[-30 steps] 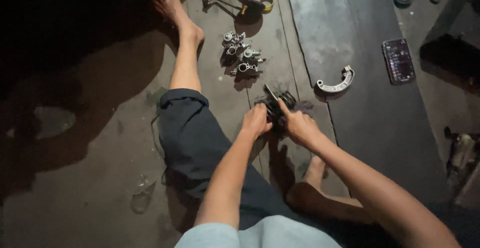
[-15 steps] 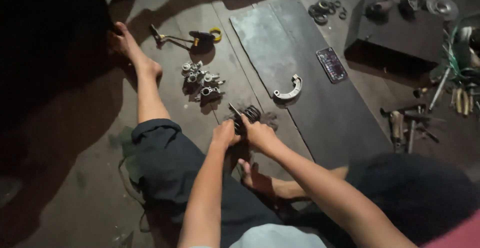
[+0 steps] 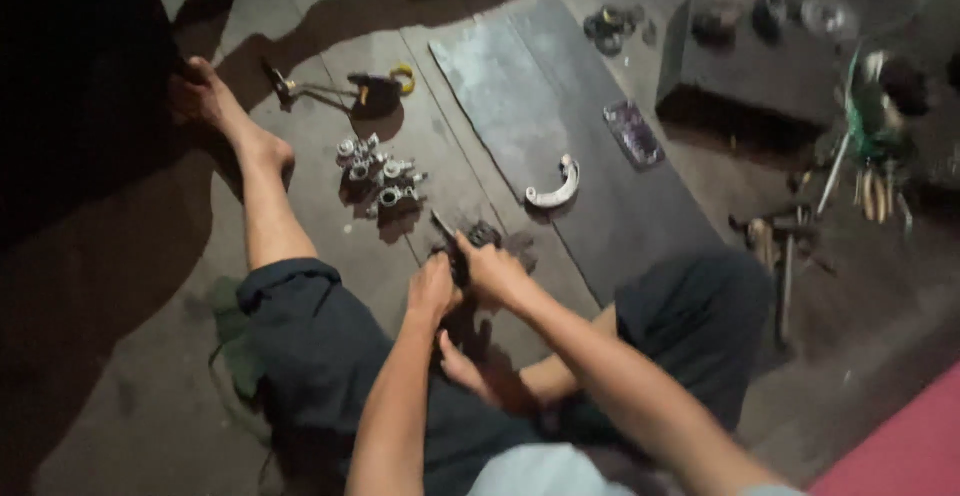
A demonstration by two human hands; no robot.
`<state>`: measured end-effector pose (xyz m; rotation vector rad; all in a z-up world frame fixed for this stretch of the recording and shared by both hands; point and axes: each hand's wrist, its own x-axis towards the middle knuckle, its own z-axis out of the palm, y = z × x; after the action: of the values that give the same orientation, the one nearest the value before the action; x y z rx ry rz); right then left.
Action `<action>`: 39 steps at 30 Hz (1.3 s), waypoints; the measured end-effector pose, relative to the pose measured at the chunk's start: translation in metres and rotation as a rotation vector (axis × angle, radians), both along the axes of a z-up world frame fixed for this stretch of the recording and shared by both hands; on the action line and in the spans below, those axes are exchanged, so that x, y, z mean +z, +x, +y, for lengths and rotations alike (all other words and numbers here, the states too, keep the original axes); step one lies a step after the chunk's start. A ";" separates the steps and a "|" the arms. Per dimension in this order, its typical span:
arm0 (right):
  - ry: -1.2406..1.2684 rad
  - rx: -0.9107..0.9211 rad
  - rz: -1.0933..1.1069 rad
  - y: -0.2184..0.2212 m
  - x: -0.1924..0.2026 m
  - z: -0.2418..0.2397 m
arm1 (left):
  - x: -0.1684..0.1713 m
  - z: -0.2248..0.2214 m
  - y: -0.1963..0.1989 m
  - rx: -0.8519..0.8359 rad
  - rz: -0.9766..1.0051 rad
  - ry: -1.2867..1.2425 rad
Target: Cleaning a motorcycle shock absorber spring using a wire brush.
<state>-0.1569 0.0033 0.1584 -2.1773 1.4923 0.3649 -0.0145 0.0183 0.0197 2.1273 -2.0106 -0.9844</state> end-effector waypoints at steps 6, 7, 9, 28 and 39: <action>0.085 -0.021 0.032 -0.020 0.048 0.044 | -0.001 -0.001 0.003 -0.010 -0.029 -0.031; 0.124 -0.035 0.085 -0.024 0.061 0.051 | 0.003 -0.003 0.001 -0.022 -0.041 -0.040; 0.151 -0.040 0.072 -0.019 0.059 0.040 | 0.005 0.000 0.000 -0.039 -0.075 -0.030; 0.154 -0.017 0.022 -0.036 0.037 0.019 | 0.038 -0.002 -0.001 0.036 -0.002 -0.004; 0.222 -0.088 -0.025 -0.030 0.021 0.022 | 0.005 0.000 0.001 0.030 0.015 -0.040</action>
<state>-0.1870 0.0251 0.1796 -1.9299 1.4546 0.4488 -0.0133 0.0186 0.0243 2.1175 -1.9682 -0.9453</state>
